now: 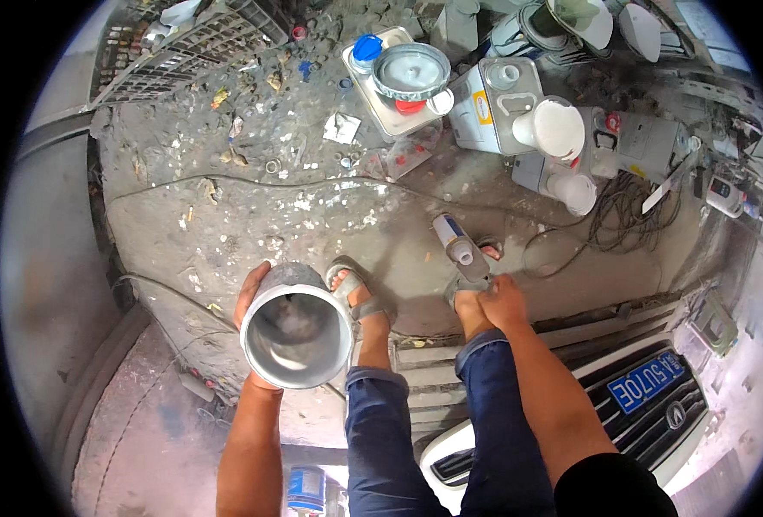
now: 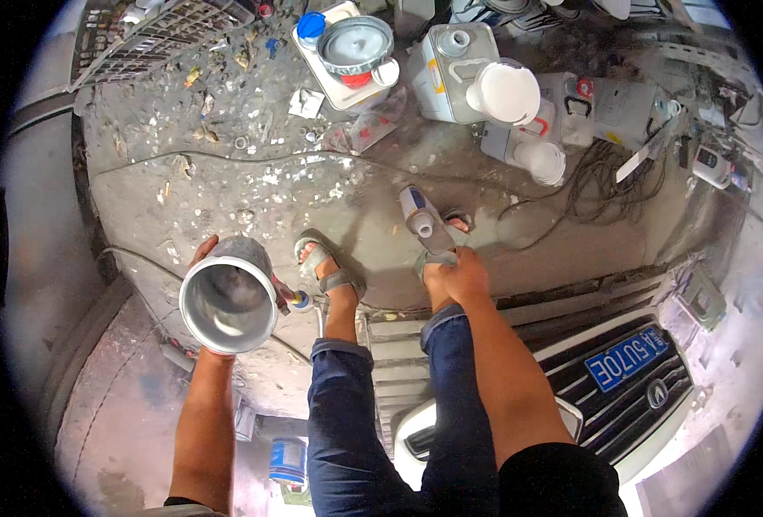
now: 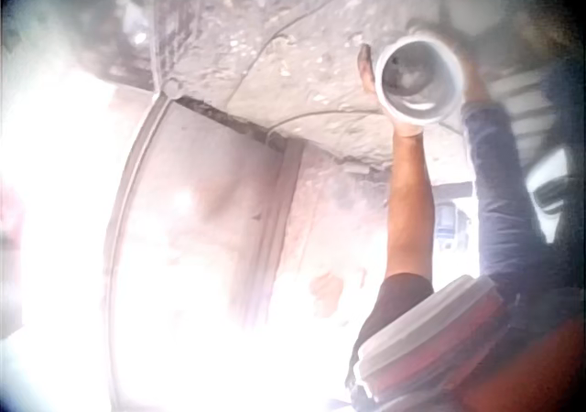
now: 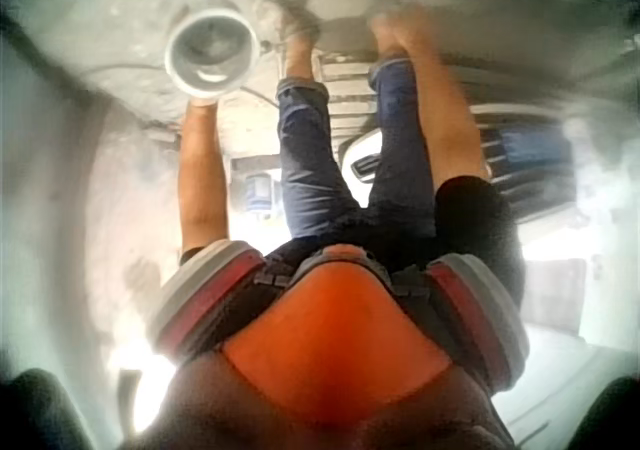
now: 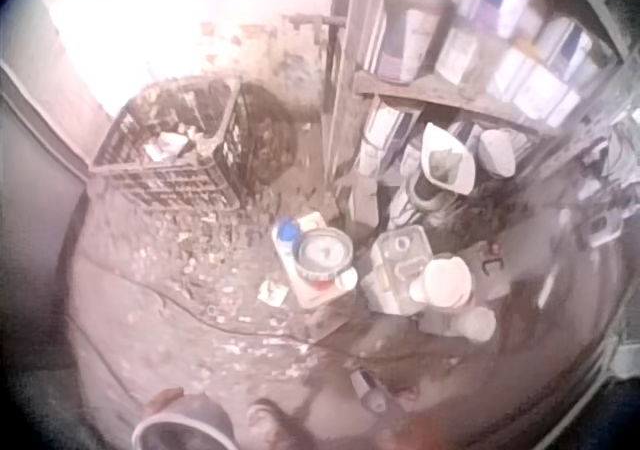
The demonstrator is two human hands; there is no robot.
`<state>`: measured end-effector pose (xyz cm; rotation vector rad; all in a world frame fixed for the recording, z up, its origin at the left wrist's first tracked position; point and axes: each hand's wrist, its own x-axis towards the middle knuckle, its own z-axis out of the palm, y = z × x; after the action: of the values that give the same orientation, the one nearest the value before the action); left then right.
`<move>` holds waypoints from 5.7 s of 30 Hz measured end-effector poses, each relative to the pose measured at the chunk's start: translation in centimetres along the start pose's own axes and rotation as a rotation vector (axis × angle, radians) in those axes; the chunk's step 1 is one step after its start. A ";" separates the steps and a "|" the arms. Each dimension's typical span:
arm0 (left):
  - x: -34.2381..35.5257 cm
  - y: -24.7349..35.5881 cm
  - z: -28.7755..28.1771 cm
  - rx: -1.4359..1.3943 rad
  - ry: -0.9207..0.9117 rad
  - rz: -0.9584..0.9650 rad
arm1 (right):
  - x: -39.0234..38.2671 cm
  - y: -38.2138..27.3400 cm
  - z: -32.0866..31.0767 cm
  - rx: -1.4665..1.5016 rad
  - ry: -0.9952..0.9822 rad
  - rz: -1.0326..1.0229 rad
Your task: The person uses a spray gun to apply paint to the rear bumper of a car that is masked with blue plastic and yellow tape. They walk around the vehicle to cover different angles, then move to a shelf area to pour liquid from a white bottle into the spray gun's container before returning to continue spraying the bumper.
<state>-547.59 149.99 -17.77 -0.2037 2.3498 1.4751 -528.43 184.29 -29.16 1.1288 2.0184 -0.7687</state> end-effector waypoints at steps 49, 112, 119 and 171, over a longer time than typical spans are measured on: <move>-0.5 -2.3 -2.7 -0.174 -0.035 0.121 | 2.1 -9.6 -0.2 -0.771 0.030 -0.386; 0.0 -1.2 -0.3 -0.018 0.044 -0.050 | 2.2 -7.0 0.0 -0.803 0.212 -0.458; 0.5 0.6 1.0 0.052 0.023 0.037 | 2.5 -7.1 0.0 -0.466 -0.216 0.072; -0.4 3.4 9.0 0.058 -0.234 0.089 | 27.9 -9.9 -28.7 -0.302 0.419 -0.608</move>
<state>-546.22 159.48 -18.28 0.0857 2.2328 1.3855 -555.86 214.80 -32.89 0.5211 2.7774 -0.4976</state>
